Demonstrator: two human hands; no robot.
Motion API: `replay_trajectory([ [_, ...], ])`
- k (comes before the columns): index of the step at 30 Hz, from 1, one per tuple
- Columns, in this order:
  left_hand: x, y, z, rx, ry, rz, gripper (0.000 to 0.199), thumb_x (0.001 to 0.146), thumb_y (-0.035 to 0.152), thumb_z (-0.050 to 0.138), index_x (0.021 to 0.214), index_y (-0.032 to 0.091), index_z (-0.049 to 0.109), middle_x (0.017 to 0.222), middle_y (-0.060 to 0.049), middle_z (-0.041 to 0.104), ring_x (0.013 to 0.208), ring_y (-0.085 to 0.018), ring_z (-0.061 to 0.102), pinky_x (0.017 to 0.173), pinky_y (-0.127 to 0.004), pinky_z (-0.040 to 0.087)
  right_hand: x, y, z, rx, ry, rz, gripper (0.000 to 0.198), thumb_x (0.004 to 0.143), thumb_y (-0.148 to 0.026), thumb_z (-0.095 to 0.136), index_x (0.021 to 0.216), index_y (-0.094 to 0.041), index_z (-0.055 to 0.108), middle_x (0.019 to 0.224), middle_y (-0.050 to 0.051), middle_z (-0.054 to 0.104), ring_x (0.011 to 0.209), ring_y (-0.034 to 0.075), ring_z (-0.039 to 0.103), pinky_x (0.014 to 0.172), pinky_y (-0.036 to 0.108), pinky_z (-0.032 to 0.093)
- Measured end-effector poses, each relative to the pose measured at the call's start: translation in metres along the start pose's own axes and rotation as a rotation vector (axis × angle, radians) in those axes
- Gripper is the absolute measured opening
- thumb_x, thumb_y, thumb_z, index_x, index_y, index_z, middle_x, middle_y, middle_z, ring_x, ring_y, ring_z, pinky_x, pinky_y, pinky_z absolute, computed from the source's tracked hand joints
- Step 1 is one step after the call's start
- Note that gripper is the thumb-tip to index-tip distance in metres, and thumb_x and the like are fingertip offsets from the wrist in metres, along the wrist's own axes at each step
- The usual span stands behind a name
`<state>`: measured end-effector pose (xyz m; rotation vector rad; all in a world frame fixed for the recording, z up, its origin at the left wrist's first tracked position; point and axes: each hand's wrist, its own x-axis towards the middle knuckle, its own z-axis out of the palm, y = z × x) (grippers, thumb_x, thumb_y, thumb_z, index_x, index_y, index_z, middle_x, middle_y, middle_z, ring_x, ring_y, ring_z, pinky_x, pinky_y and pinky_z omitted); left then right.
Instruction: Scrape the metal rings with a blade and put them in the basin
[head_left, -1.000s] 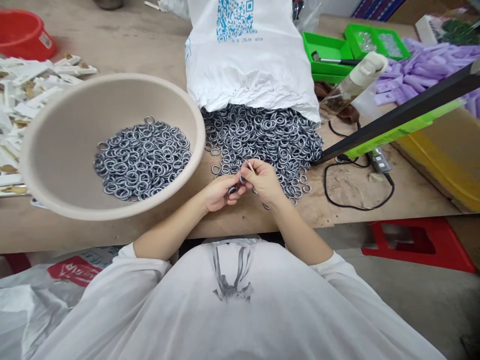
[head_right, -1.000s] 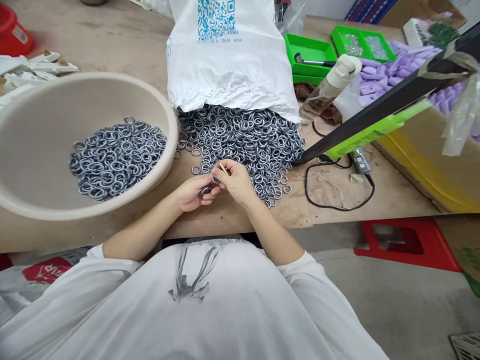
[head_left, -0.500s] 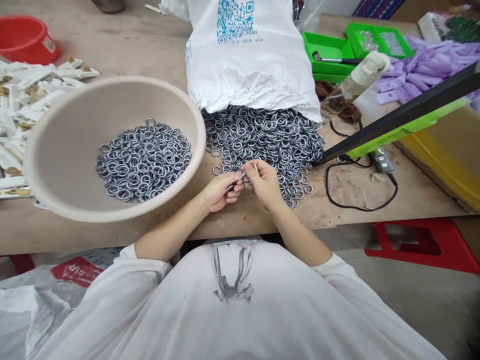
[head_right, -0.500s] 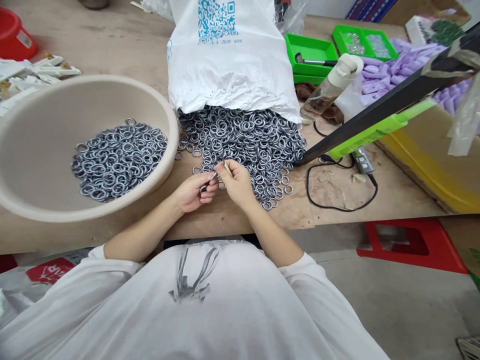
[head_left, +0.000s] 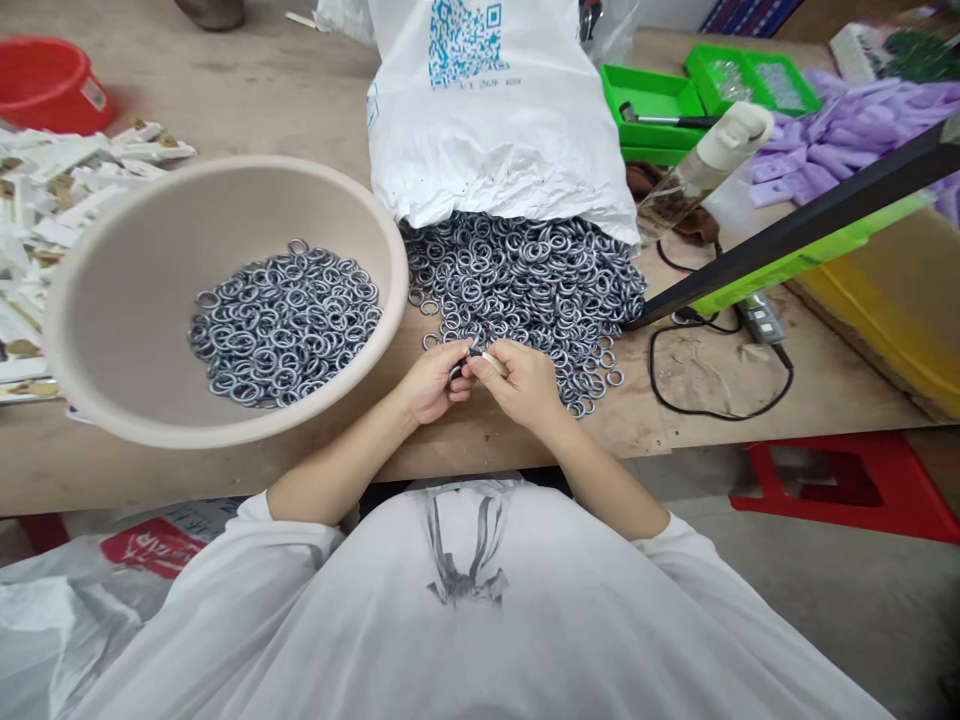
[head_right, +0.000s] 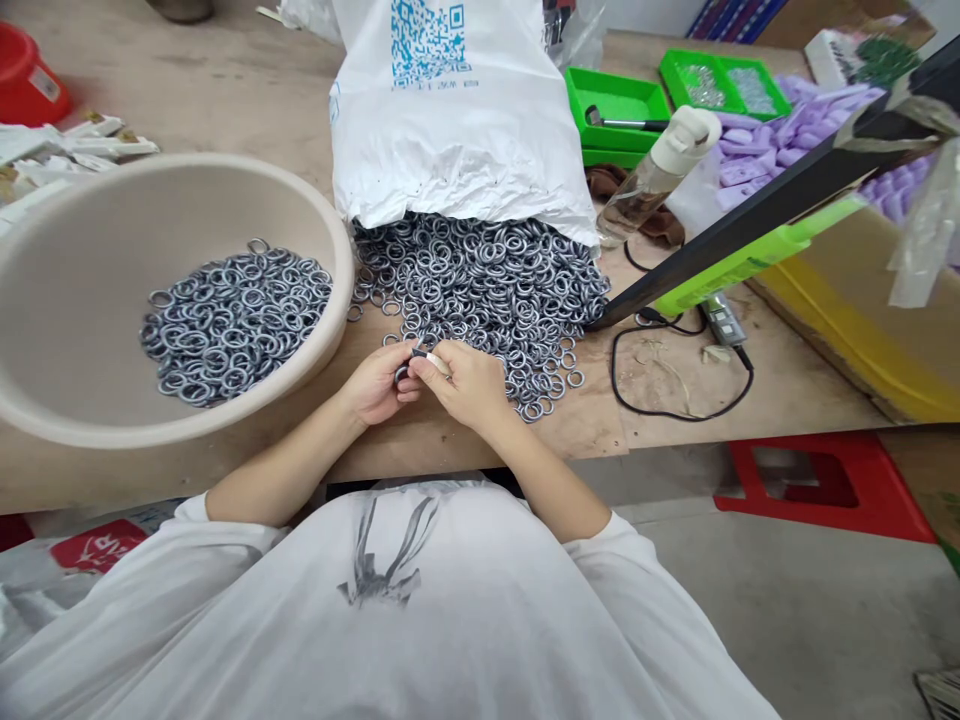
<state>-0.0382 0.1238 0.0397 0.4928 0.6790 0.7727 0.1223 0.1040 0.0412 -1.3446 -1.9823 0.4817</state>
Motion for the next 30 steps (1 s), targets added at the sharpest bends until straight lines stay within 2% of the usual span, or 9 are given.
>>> replay_trajectory([
  [6, -0.001, 0.0, 0.001, 0.06, 0.027, 0.023, 0.032, 0.079, 0.03, 0.071, 0.076, 0.014, 0.043, 0.06, 0.005, 0.041, 0.043, -0.004, 0.029, 0.04, -0.015, 0.02, 0.002, 0.003, 0.001, -0.021, 0.035, 0.024, 0.054, 0.102, -0.062, 0.043, 0.069, -0.02, 0.051, 0.068, 0.0, 0.052, 0.063, 0.017, 0.048, 0.059, 0.032, 0.027],
  [11, -0.004, 0.0, 0.005, 0.119, -0.098, -0.002, 0.038, 0.077, 0.037, 0.073, 0.073, 0.013, 0.044, 0.061, 0.004, 0.04, 0.044, -0.003, 0.029, 0.04, -0.015, 0.02, 0.006, 0.01, -0.007, 0.096, 0.101, 0.161, 0.058, 0.101, -0.068, 0.045, 0.067, -0.021, 0.047, 0.056, -0.003, 0.042, 0.054, 0.016, 0.039, 0.055, 0.031, 0.025],
  [14, -0.003, -0.001, 0.004, 0.105, -0.059, 0.03, 0.043, 0.072, 0.039, 0.078, 0.075, 0.014, 0.043, 0.061, 0.005, 0.041, 0.044, -0.003, 0.03, 0.041, -0.015, 0.02, 0.003, 0.004, -0.007, 0.112, 0.048, 0.08, 0.063, 0.102, -0.073, 0.041, 0.07, -0.02, 0.052, 0.063, -0.001, 0.05, 0.059, 0.016, 0.046, 0.058, 0.03, 0.028],
  [17, -0.001, -0.002, 0.003, 0.103, 0.001, 0.065, 0.045, 0.07, 0.039, 0.079, 0.078, 0.015, 0.042, 0.059, 0.006, 0.039, 0.044, -0.004, 0.03, 0.041, -0.015, 0.022, -0.001, -0.005, -0.002, 0.026, 0.002, 0.009, 0.069, 0.103, -0.077, 0.032, 0.069, -0.02, 0.05, 0.069, 0.002, 0.054, 0.062, 0.017, 0.049, 0.059, 0.031, 0.027],
  [23, -0.001, -0.002, 0.003, 0.124, 0.029, 0.053, 0.039, 0.072, 0.035, 0.074, 0.078, 0.016, 0.041, 0.058, 0.006, 0.039, 0.044, -0.004, 0.03, 0.041, -0.015, 0.021, -0.002, -0.003, 0.006, -0.027, 0.027, -0.036, 0.068, 0.106, -0.074, 0.032, 0.07, -0.02, 0.052, 0.07, 0.002, 0.055, 0.063, 0.017, 0.049, 0.059, 0.031, 0.026],
  [30, -0.002, -0.003, 0.004, 0.162, -0.086, 0.0, 0.042, 0.074, 0.041, 0.074, 0.074, 0.014, 0.042, 0.06, 0.005, 0.04, 0.044, -0.003, 0.028, 0.04, -0.016, 0.019, 0.004, 0.017, -0.004, 0.203, 0.178, 0.18, 0.063, 0.1, -0.074, 0.046, 0.067, -0.02, 0.044, 0.057, -0.004, 0.038, 0.053, 0.014, 0.037, 0.054, 0.029, 0.025],
])
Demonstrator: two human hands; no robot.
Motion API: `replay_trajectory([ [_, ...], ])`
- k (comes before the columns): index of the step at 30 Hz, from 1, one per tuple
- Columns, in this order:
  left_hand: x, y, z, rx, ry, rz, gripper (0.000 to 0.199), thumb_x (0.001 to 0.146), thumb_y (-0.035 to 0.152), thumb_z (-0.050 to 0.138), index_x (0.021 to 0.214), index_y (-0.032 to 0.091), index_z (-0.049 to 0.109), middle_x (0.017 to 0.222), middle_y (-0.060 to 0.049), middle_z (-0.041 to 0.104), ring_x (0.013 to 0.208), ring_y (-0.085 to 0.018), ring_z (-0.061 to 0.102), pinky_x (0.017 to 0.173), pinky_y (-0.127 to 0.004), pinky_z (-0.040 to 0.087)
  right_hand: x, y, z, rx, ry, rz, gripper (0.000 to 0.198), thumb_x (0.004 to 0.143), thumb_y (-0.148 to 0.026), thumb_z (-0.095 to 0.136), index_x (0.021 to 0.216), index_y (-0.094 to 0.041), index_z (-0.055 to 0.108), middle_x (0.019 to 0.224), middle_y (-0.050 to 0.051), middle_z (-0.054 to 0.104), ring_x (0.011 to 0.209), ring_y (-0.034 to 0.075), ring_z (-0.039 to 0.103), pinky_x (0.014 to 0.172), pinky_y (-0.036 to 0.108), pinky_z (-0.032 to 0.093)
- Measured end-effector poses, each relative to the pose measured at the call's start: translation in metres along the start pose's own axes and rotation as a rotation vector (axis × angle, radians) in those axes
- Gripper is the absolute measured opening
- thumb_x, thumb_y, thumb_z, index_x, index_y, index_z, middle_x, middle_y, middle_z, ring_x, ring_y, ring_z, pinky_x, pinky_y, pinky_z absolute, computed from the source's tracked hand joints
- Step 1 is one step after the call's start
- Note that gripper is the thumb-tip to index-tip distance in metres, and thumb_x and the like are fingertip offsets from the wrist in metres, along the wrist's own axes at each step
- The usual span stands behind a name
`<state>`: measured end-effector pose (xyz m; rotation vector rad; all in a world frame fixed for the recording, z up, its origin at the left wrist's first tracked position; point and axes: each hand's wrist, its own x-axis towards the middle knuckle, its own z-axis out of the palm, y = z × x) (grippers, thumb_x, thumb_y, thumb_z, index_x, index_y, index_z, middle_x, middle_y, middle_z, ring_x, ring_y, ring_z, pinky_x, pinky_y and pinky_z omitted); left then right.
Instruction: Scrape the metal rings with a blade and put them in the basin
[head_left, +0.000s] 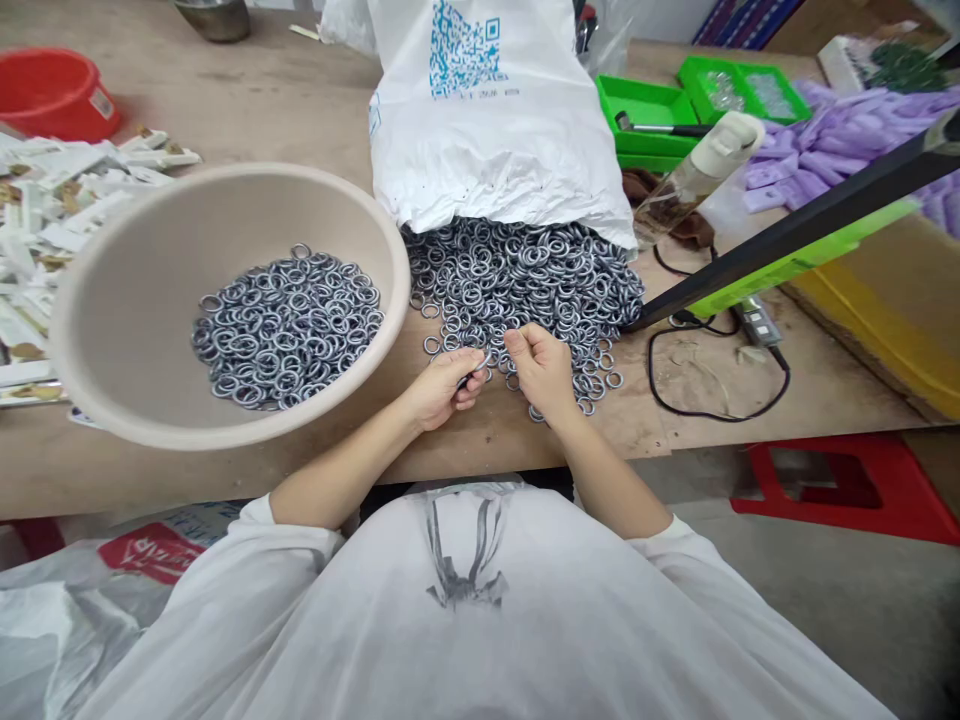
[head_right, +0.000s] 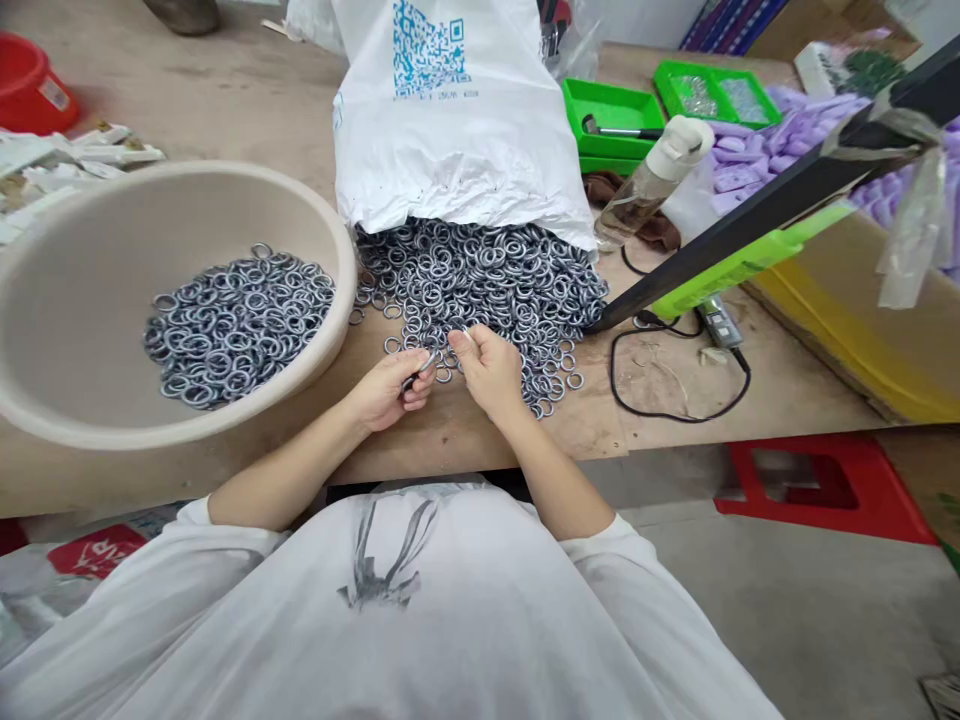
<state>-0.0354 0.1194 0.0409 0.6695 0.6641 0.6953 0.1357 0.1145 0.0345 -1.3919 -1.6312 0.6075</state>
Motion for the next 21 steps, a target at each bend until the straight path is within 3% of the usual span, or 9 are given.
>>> replay_trajectory([
  [7, 0.001, -0.001, 0.003, 0.016, 0.097, -0.01, 0.025, 0.079, 0.029, 0.065, 0.077, 0.014, 0.045, 0.058, 0.004, 0.041, 0.043, -0.004, 0.03, 0.04, -0.015, 0.021, -0.007, -0.005, 0.009, 0.063, -0.13, -0.013, 0.057, 0.093, -0.076, 0.057, 0.098, -0.02, 0.058, 0.072, -0.002, 0.058, 0.061, 0.018, 0.052, 0.059, 0.029, 0.036],
  [14, 0.001, 0.001, 0.004, 0.007, 0.107, -0.018, 0.018, 0.083, 0.022, 0.057, 0.072, 0.013, 0.045, 0.058, 0.003, 0.04, 0.043, -0.004, 0.029, 0.039, -0.015, 0.02, -0.007, -0.007, 0.011, 0.136, -0.147, -0.008, 0.054, 0.098, -0.072, 0.052, 0.093, -0.019, 0.059, 0.076, 0.001, 0.061, 0.068, 0.02, 0.058, 0.063, 0.03, 0.041],
  [21, 0.001, -0.002, 0.004, 0.023, 0.101, -0.018, 0.019, 0.086, 0.023, 0.057, 0.076, 0.015, 0.044, 0.057, 0.004, 0.039, 0.043, -0.005, 0.028, 0.04, -0.015, 0.02, -0.007, -0.005, 0.01, 0.104, -0.16, -0.021, 0.048, 0.093, -0.067, 0.061, 0.096, -0.019, 0.061, 0.075, -0.001, 0.059, 0.066, 0.019, 0.055, 0.062, 0.03, 0.039],
])
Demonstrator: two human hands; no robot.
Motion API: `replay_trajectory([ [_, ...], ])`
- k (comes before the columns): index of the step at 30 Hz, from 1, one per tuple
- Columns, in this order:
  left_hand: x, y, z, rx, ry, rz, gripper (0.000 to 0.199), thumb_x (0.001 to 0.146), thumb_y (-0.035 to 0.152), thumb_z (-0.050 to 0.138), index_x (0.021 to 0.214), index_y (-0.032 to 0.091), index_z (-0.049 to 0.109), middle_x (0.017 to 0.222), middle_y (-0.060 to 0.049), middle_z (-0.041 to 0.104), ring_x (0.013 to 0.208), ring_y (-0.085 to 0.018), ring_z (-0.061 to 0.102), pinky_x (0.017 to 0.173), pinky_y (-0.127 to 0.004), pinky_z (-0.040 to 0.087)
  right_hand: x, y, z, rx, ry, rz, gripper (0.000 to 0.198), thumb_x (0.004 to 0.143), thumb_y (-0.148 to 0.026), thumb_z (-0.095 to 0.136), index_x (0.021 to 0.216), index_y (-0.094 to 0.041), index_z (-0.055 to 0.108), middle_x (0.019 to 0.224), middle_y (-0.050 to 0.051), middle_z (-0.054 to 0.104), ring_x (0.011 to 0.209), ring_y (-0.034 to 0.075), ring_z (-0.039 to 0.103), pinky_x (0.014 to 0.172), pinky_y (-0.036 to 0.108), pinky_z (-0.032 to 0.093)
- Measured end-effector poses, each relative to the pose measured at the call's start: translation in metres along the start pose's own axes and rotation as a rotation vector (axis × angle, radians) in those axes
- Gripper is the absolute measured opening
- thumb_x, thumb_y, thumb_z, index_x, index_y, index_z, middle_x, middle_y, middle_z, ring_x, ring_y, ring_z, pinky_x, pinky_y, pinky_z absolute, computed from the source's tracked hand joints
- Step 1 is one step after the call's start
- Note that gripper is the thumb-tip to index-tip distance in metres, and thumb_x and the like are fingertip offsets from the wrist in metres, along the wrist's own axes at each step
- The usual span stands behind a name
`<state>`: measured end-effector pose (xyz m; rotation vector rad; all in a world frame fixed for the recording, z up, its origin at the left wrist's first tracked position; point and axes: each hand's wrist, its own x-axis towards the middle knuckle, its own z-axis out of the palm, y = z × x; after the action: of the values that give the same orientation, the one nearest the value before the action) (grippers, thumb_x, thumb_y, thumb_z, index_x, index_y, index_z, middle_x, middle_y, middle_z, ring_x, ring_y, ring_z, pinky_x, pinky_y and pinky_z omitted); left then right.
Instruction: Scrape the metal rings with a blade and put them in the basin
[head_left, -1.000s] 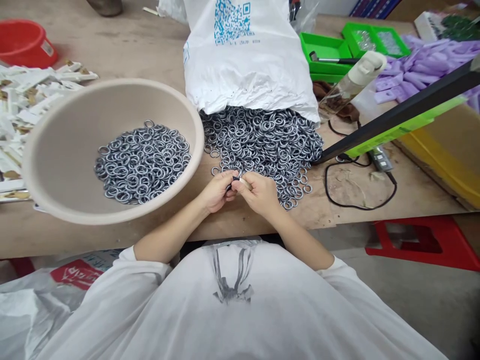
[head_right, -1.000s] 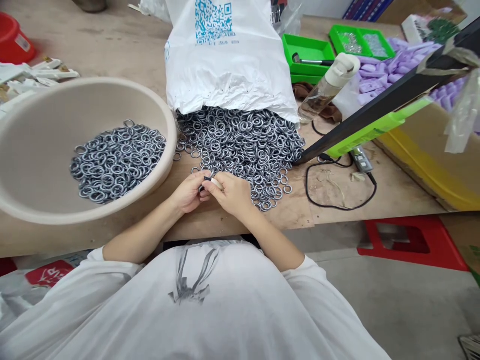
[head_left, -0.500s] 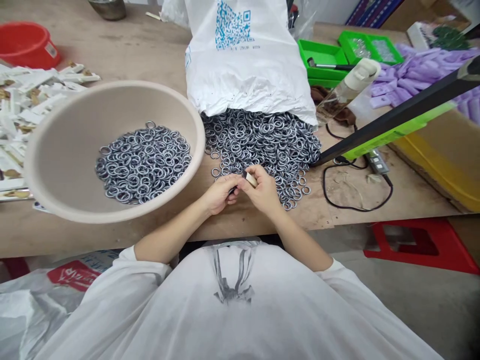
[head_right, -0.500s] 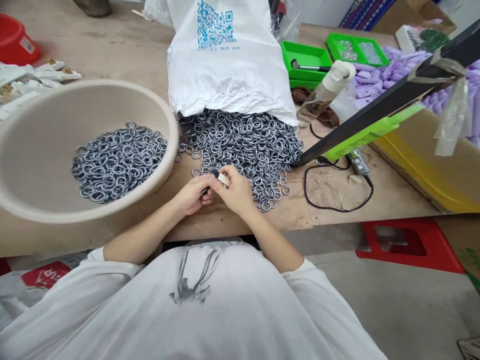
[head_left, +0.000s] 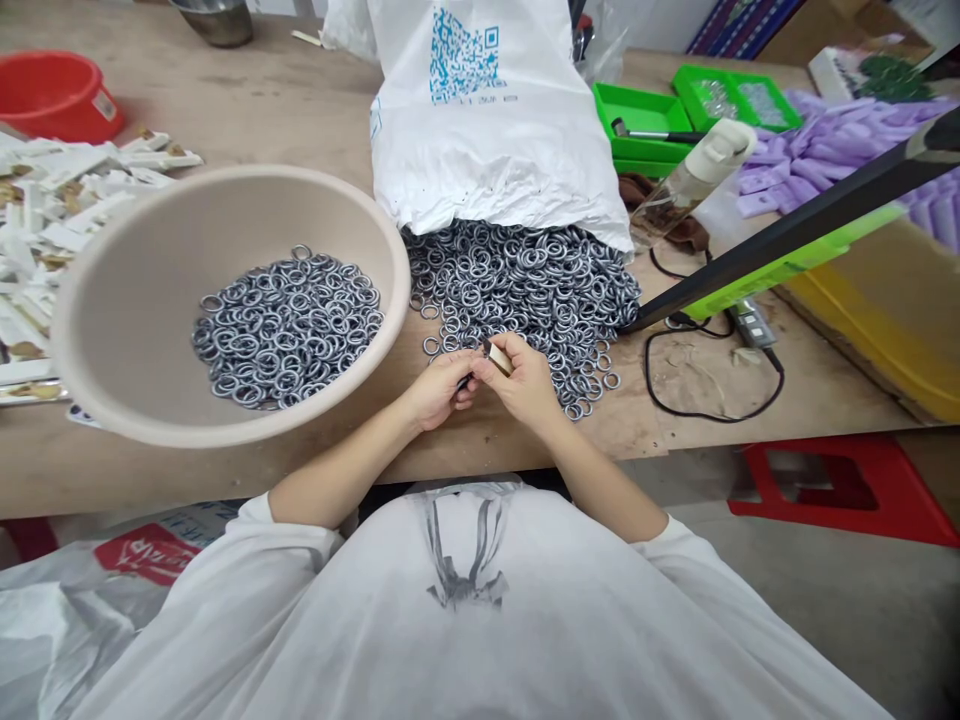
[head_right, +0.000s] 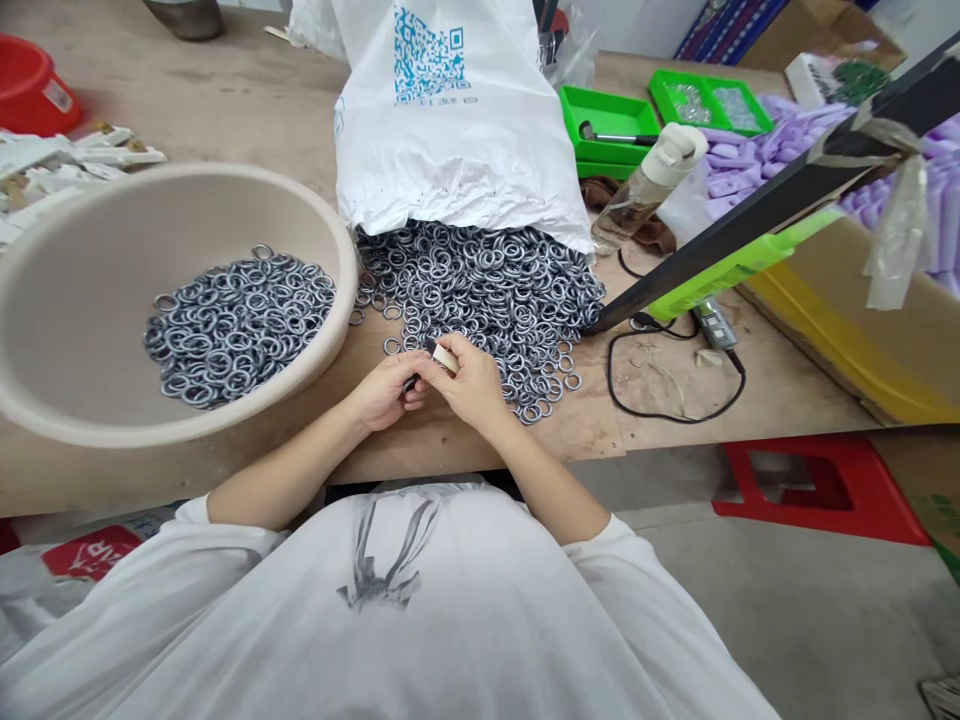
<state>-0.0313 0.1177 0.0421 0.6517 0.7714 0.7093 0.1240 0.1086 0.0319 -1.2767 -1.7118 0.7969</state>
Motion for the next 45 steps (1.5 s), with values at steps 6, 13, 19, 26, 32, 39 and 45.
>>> replay_trajectory([
  [6, -0.001, 0.002, 0.001, -0.001, 0.01, -0.016, 0.021, 0.091, 0.02, 0.05, 0.073, 0.013, 0.044, 0.058, 0.003, 0.039, 0.043, -0.005, 0.029, 0.04, -0.016, 0.02, -0.001, -0.001, 0.0, 0.033, -0.013, 0.023, 0.053, 0.096, -0.072, 0.054, 0.093, -0.02, 0.059, 0.076, 0.001, 0.061, 0.071, 0.022, 0.06, 0.066, 0.032, 0.043],
  [13, -0.001, 0.002, 0.002, -0.011, 0.009, -0.013, 0.019, 0.091, 0.015, 0.046, 0.072, 0.012, 0.046, 0.06, 0.002, 0.04, 0.044, -0.005, 0.03, 0.04, -0.016, 0.02, -0.001, 0.0, 0.0, 0.085, -0.002, 0.058, 0.059, 0.092, -0.079, 0.056, 0.089, -0.02, 0.058, 0.075, 0.001, 0.06, 0.069, 0.021, 0.059, 0.065, 0.03, 0.043],
  [19, -0.002, 0.002, 0.002, -0.012, 0.021, -0.026, 0.02, 0.092, 0.016, 0.048, 0.073, 0.012, 0.045, 0.06, 0.002, 0.039, 0.044, -0.005, 0.029, 0.039, -0.016, 0.02, -0.002, 0.001, 0.002, 0.127, 0.019, 0.028, 0.055, 0.095, -0.074, 0.06, 0.089, -0.019, 0.06, 0.076, 0.001, 0.061, 0.068, 0.02, 0.059, 0.062, 0.029, 0.041],
  [26, -0.001, 0.002, 0.002, -0.025, 0.022, -0.02, 0.021, 0.091, 0.021, 0.053, 0.073, 0.012, 0.046, 0.063, 0.002, 0.04, 0.044, -0.004, 0.031, 0.04, -0.016, 0.021, -0.003, 0.004, 0.003, 0.175, 0.014, 0.029, 0.052, 0.095, -0.071, 0.062, 0.093, -0.019, 0.061, 0.076, 0.0, 0.061, 0.07, 0.02, 0.06, 0.064, 0.03, 0.043],
  [32, -0.001, 0.002, 0.002, -0.028, 0.028, -0.027, 0.024, 0.091, 0.023, 0.054, 0.072, 0.012, 0.046, 0.062, 0.002, 0.04, 0.044, -0.005, 0.031, 0.039, -0.016, 0.02, -0.004, 0.004, 0.003, 0.14, 0.014, 0.059, 0.059, 0.093, -0.077, 0.058, 0.094, -0.019, 0.062, 0.079, 0.002, 0.065, 0.071, 0.021, 0.062, 0.065, 0.031, 0.045],
  [39, 0.0, 0.0, 0.0, -0.012, 0.033, -0.02, 0.025, 0.089, 0.027, 0.058, 0.073, 0.012, 0.047, 0.064, 0.002, 0.04, 0.045, -0.005, 0.031, 0.039, -0.016, 0.02, -0.006, 0.006, 0.004, 0.158, -0.006, 0.088, 0.059, 0.093, -0.078, 0.056, 0.097, -0.019, 0.061, 0.08, 0.003, 0.065, 0.072, 0.021, 0.062, 0.068, 0.031, 0.048],
  [45, 0.0, 0.0, 0.001, 0.005, 0.041, -0.03, 0.024, 0.09, 0.027, 0.057, 0.074, 0.012, 0.046, 0.064, 0.002, 0.039, 0.045, -0.005, 0.031, 0.04, -0.016, 0.019, -0.008, 0.01, 0.007, 0.182, -0.002, 0.08, 0.053, 0.096, -0.071, 0.057, 0.1, -0.018, 0.062, 0.082, 0.003, 0.066, 0.073, 0.021, 0.062, 0.069, 0.031, 0.049],
])
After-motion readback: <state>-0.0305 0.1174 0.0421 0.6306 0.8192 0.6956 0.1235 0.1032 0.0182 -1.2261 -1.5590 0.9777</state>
